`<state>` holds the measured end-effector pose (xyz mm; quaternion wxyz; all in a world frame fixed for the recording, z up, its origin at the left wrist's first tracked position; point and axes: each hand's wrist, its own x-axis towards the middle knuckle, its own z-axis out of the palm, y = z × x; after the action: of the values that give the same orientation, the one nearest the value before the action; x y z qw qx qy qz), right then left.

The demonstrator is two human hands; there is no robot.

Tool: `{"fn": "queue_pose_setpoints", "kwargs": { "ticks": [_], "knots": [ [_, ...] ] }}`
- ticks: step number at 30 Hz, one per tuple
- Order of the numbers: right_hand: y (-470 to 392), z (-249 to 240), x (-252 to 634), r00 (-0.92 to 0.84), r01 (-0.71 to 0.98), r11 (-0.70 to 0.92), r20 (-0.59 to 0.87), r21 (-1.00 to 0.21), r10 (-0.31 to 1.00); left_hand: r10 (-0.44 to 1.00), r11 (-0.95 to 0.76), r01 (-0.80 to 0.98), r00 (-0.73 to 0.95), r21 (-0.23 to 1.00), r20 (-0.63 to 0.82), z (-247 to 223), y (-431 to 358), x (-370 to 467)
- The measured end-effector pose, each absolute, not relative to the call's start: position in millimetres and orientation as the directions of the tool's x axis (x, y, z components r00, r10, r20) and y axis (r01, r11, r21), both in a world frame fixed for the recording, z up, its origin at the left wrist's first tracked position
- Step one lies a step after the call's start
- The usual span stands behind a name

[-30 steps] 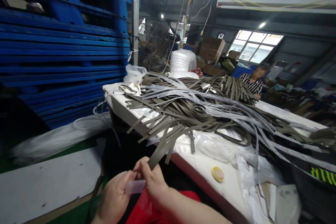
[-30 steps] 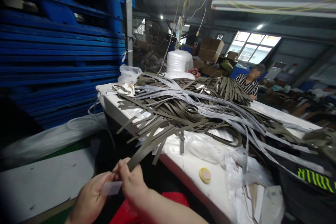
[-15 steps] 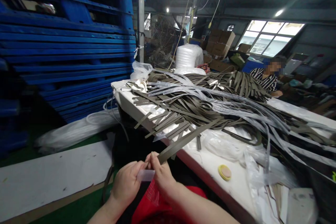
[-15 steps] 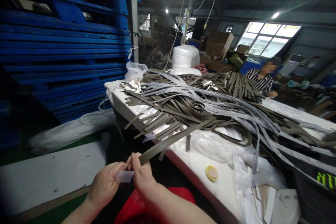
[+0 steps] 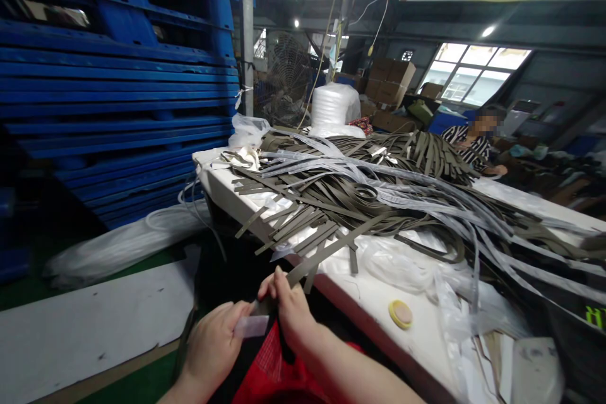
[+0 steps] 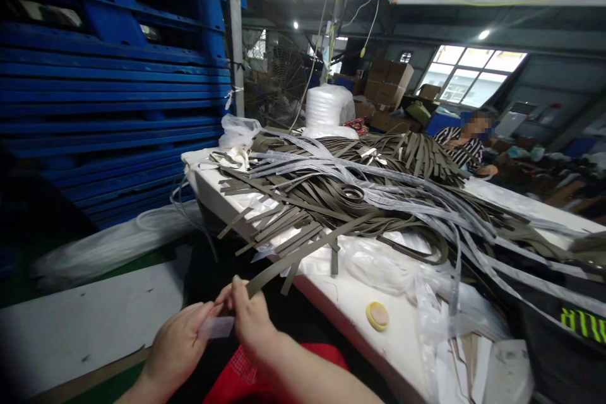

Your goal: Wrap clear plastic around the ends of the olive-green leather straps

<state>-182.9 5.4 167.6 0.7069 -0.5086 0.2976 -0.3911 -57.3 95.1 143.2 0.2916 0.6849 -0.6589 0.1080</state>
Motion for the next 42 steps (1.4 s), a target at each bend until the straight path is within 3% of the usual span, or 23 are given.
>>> {"fn": "queue_pose_setpoints", "kwargs": {
  "ticks": [3, 9, 16, 22, 26, 30, 36, 39, 42],
  "knots": [
    [13.7, 174.5, -180.1, 0.592, 0.211, 0.195, -0.034, -0.958, -0.805, -0.822, 0.019, -0.969, 0.124, 0.245, 0.556, 143.5, 94.9, -61.8],
    [-43.5, 188.9, -207.1, 0.338, 0.337, 0.131, -0.010, -0.932, -0.941, -0.847, 0.077, -0.960, 0.080, 0.269, 0.526, 143.9, 105.0, -53.8],
    [-23.1, 180.0, -200.3, 0.477, 0.271, 0.237, -0.084, -0.933, -0.875, -0.858, 0.006, -0.961, 0.136, 0.275, 0.495, 147.1, 91.3, -66.6],
    [14.6, 168.5, -188.7, 0.585, 0.213, 0.170, -0.014, -0.962, -0.811, -0.865, 0.056, -0.946, 0.114, 0.319, 0.489, 158.3, 80.9, -78.4],
    [-17.4, 172.0, -200.5, 0.531, 0.277, 0.263, -0.081, -0.924, -0.844, -0.883, 0.029, -0.954, 0.114, 0.297, 0.455, 155.4, 84.1, -75.9],
    [-35.9, 177.4, -205.8, 0.447, 0.320, 0.236, -0.073, -0.917, -0.891, -0.895, 0.038, -0.952, 0.103, 0.304, 0.434, 156.3, 80.4, -76.9],
    [-0.2, 177.4, -197.8, 0.570, 0.235, 0.263, -0.087, -0.936, -0.817, -0.862, 0.100, -0.934, 0.091, 0.343, 0.499, 164.6, 65.7, -86.9],
    [-17.5, 178.8, -205.4, 0.485, 0.343, 0.332, -0.137, -0.879, -0.864, -0.899, 0.057, -0.934, 0.104, 0.352, 0.424, 161.4, 67.6, -85.7],
    [-53.2, 181.3, -220.3, 0.315, 0.443, 0.288, -0.153, -0.849, -0.937, -0.917, 0.032, -0.932, 0.116, 0.361, 0.383, 156.1, 72.2, -79.9]
  ]
}}
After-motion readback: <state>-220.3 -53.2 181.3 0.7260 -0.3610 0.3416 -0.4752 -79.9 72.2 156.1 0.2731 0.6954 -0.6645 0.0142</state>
